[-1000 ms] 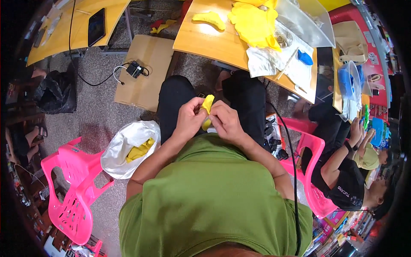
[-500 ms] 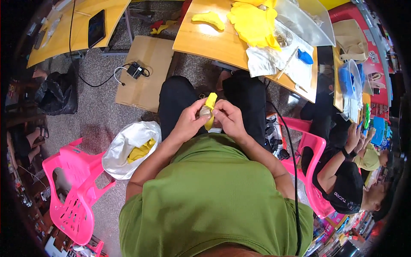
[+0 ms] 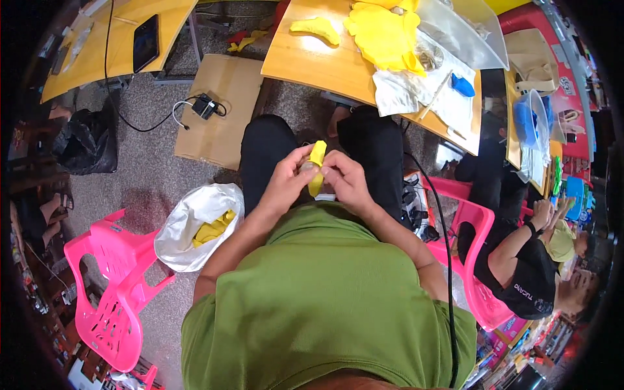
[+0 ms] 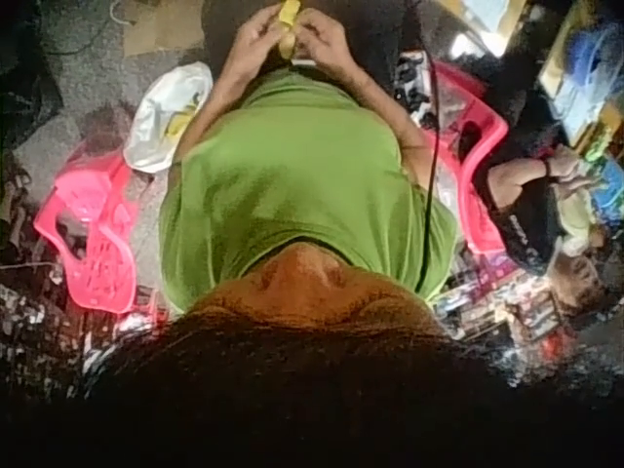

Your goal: Shaping yellow modeling material into banana-like shapes and attaching them to wooden sticks.

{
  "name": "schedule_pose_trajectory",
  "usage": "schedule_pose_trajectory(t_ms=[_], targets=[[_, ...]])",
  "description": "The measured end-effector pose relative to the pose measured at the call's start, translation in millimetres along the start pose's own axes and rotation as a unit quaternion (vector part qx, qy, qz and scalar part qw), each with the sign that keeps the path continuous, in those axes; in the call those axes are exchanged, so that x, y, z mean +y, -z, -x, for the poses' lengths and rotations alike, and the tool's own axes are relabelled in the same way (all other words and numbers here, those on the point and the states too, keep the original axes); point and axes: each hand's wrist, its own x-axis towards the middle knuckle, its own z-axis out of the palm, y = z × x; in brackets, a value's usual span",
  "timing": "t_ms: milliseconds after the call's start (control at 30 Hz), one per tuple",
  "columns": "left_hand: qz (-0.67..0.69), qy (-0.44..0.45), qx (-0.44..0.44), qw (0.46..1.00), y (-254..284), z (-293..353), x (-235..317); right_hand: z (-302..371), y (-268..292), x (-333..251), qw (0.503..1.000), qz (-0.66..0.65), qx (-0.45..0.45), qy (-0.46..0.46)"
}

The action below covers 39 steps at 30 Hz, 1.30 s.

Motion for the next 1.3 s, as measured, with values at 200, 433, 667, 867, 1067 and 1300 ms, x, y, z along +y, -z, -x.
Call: schedule_pose_trajectory(t_ms=[200,433,667,867,1067,1300], targets=[[0.101,0.079,-0.055,0.990,15.7,2.5,2.4,2.8,3.0,0.9,0.985,-0.138,-0.015,-0.101],[0.017,0.018,0.041,0.999,5.9,3.2,-7.1,1.7,4.9,-1.5,0.992,-0.084,-0.062,-0.076],[0.097,0.065,0.103,0.988,7.9,2.3,-15.0,1.8,-2.4,-16.9,0.980,0.174,0.091,0.020],[0.080,-0.017,0.127,0.989,-7.6,-1.0,-14.5,1.8,-10.8,-18.3,0.963,0.244,0.087,0.075],[0.111,-0.017,0.121,0.986,-10.9,2.4,-12.5,0.9,-11.2,-19.8,0.957,0.266,0.107,0.041],[0.059,-0.019,0.133,0.989,-12.9,8.0,-14.0,4.5,-8.6,-21.7,0.909,0.397,0.035,0.119]])
